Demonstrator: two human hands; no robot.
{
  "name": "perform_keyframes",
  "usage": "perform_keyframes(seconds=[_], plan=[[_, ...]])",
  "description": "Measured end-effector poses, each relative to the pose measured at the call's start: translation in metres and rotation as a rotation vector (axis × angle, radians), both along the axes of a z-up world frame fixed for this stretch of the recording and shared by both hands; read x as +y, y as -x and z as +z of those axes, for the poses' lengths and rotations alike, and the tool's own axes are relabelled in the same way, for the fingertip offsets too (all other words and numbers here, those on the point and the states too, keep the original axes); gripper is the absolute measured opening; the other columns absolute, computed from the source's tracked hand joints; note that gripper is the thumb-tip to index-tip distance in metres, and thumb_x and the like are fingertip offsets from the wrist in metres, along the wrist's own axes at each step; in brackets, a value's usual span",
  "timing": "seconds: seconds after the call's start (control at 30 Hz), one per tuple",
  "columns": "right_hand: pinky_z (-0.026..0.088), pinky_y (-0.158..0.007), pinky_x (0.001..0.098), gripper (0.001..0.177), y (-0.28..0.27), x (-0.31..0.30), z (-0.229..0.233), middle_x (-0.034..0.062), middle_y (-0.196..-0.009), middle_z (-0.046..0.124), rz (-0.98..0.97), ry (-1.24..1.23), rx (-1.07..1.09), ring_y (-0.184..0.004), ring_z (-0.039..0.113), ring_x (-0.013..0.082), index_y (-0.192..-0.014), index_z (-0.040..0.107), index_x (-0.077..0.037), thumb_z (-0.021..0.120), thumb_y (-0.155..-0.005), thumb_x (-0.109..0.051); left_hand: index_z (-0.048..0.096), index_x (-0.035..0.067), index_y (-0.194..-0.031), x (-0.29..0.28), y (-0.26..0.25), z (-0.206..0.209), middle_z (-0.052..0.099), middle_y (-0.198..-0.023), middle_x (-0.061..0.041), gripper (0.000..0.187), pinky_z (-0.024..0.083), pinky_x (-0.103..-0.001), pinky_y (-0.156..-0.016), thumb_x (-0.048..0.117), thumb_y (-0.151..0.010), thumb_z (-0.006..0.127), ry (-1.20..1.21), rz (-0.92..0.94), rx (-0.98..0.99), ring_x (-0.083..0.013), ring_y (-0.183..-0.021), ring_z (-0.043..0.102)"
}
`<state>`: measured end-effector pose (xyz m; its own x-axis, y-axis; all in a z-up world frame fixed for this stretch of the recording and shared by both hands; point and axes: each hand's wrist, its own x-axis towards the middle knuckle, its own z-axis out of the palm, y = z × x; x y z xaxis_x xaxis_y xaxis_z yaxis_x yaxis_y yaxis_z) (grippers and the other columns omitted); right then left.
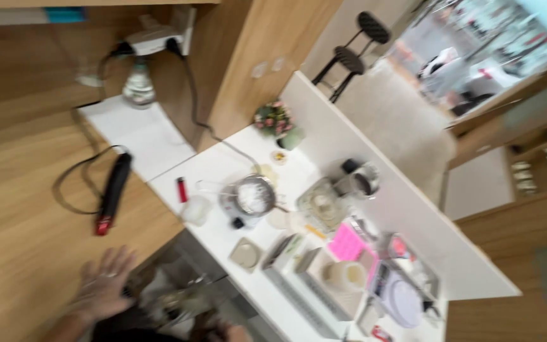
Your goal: Stirring and melting wax in a small pot at a workstation.
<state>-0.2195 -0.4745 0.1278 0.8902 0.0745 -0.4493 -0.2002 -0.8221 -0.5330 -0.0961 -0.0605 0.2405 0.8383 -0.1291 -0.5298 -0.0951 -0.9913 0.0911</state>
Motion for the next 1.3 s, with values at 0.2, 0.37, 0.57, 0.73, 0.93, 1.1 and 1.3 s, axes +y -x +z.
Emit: perform_keyframes(seconds=[0.2, 0.37, 0.57, 0.73, 0.93, 1.1, 1.3], plan=[[0.057, -0.093, 0.0384, 0.026, -0.022, 0.038, 0.093, 0.0142, -0.104, 0.081, -0.085, -0.327, 0.027, -0.104, 0.077, 0.0274, -0.112, 0.075, -0.010, 0.061, -0.092, -0.018, -0.005, 0.026, -0.162, 0.003, 0.003, 0.000, -0.013, -0.172, -0.005, 0.122, 0.004, -0.066, -0.123, 0.057, -0.078, 0.078, 0.086, 0.017, -0.028, -0.0310, -0.159, -0.012], [0.053, -0.094, 0.0388, 0.034, -0.023, 0.075, 0.222, 0.0155, -0.110, 0.076, -0.039, -0.167, 0.042, -0.105, 0.072, 0.0299, -0.124, 0.067, -0.011, 0.063, -0.092, -0.019, -0.007, 0.028, -0.163, 0.000, 0.008, 0.013, -0.017, -0.172, -0.002, 0.121, -0.003, -0.061, -0.125, 0.049, -0.078, 0.077, 0.136, 0.055, -0.022, -0.0274, -0.158, -0.017], [0.055, -0.092, 0.0378, 0.044, -0.028, 0.068, 0.207, 0.0133, -0.108, 0.077, -0.083, -0.156, -0.008, -0.100, 0.073, 0.0279, -0.135, 0.061, -0.014, 0.063, -0.092, -0.017, -0.008, 0.027, -0.163, -0.003, 0.004, 0.018, -0.019, -0.172, -0.001, 0.121, -0.004, -0.061, -0.125, 0.048, -0.079, 0.076, 0.110, 0.065, 0.008, -0.0281, -0.158, -0.018], [0.059, -0.085, 0.0333, 0.036, -0.067, 0.046, 0.210, 0.0117, -0.106, 0.077, -0.253, -0.287, -0.078, -0.095, 0.075, 0.0201, -0.130, 0.059, -0.009, 0.062, -0.096, -0.021, -0.008, 0.027, -0.163, -0.003, 0.003, 0.015, -0.019, -0.172, -0.003, 0.122, -0.005, -0.060, -0.125, 0.046, -0.078, 0.077, 0.123, 0.054, 0.013, -0.0286, -0.158, -0.018], [0.053, -0.087, 0.0424, 0.053, -0.171, 0.007, 0.239, 0.0187, -0.102, 0.071, -0.462, -0.271, -0.537, -0.094, 0.068, 0.0295, -0.117, 0.062, 0.002, 0.057, -0.097, -0.047, -0.010, 0.026, -0.163, -0.003, 0.000, 0.009, -0.021, -0.172, -0.003, 0.123, -0.007, -0.061, -0.124, 0.049, -0.079, 0.077, 0.105, 0.056, 0.045, -0.0293, -0.158, -0.021], [0.047, -0.099, 0.0480, 0.078, -0.273, -0.036, 0.219, 0.0366, -0.114, 0.065, -0.446, -0.037, -0.527, -0.108, 0.063, 0.0449, -0.131, 0.050, 0.008, 0.050, -0.103, -0.064, -0.012, 0.027, -0.163, -0.001, -0.002, 0.004, -0.023, -0.172, -0.003, 0.125, -0.007, -0.061, -0.124, 0.051, -0.079, 0.077, 0.124, 0.062, 0.051, -0.0295, -0.157, -0.023], [0.052, -0.088, 0.0502, 0.070, -0.309, -0.027, 0.229, 0.0336, -0.095, 0.069, -0.391, 0.162, -0.218, -0.093, 0.069, 0.0436, -0.097, 0.072, 0.012, 0.054, -0.100, -0.055, -0.017, 0.026, -0.162, 0.000, -0.008, 0.008, -0.029, -0.170, -0.004, 0.132, -0.012, -0.061, -0.122, 0.055, -0.076, 0.079, 0.142, 0.080, 0.138, -0.0296, -0.156, -0.027]])
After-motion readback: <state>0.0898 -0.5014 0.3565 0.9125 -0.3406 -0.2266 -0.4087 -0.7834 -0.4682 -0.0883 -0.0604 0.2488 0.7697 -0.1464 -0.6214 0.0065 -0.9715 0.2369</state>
